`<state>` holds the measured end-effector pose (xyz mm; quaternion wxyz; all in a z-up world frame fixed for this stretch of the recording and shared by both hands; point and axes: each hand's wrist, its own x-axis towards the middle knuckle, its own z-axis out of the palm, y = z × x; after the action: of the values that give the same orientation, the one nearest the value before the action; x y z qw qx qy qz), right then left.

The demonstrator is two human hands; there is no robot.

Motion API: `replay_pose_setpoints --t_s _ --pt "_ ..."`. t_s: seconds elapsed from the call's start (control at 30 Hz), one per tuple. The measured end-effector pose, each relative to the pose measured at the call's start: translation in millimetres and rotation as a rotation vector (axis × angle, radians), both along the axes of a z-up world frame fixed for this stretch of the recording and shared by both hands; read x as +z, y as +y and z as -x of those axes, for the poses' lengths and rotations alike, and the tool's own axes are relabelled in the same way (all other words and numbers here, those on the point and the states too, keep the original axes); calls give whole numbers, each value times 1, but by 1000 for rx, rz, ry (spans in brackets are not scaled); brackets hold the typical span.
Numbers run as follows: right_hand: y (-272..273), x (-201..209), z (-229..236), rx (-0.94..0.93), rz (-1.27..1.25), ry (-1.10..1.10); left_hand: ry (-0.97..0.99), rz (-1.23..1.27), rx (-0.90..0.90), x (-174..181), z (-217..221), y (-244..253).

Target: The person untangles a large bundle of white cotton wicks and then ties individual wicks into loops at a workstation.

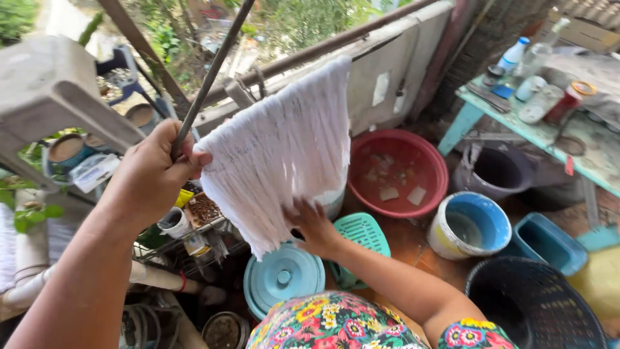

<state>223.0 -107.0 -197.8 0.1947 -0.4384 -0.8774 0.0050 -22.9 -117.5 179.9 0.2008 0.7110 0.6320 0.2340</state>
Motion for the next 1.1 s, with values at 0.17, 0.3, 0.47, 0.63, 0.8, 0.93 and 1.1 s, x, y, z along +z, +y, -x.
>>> replay_pose_setpoints --t_s 0.17,0.3,0.47,0.63,0.8,0.93,1.1 --pt "-15 -29 -28 246 775 -203 -16 33 141 0 33 -18" --pt "27 4 -17 109 251 629 -66 28 223 0 46 -41" --pt "43 64 44 148 362 1159 22 92 337 -13 54 -72" --pt "31 30 72 102 234 1162 -111 61 401 -95 73 -107" --pt "6 -26 60 73 357 1025 -235 201 492 -203 87 -141" --pt "-9 -91 34 -15 551 885 -210 283 619 -236 65 -166" --pt "-26 -136 -4 -42 966 416 -276 277 694 -236 51 -181"
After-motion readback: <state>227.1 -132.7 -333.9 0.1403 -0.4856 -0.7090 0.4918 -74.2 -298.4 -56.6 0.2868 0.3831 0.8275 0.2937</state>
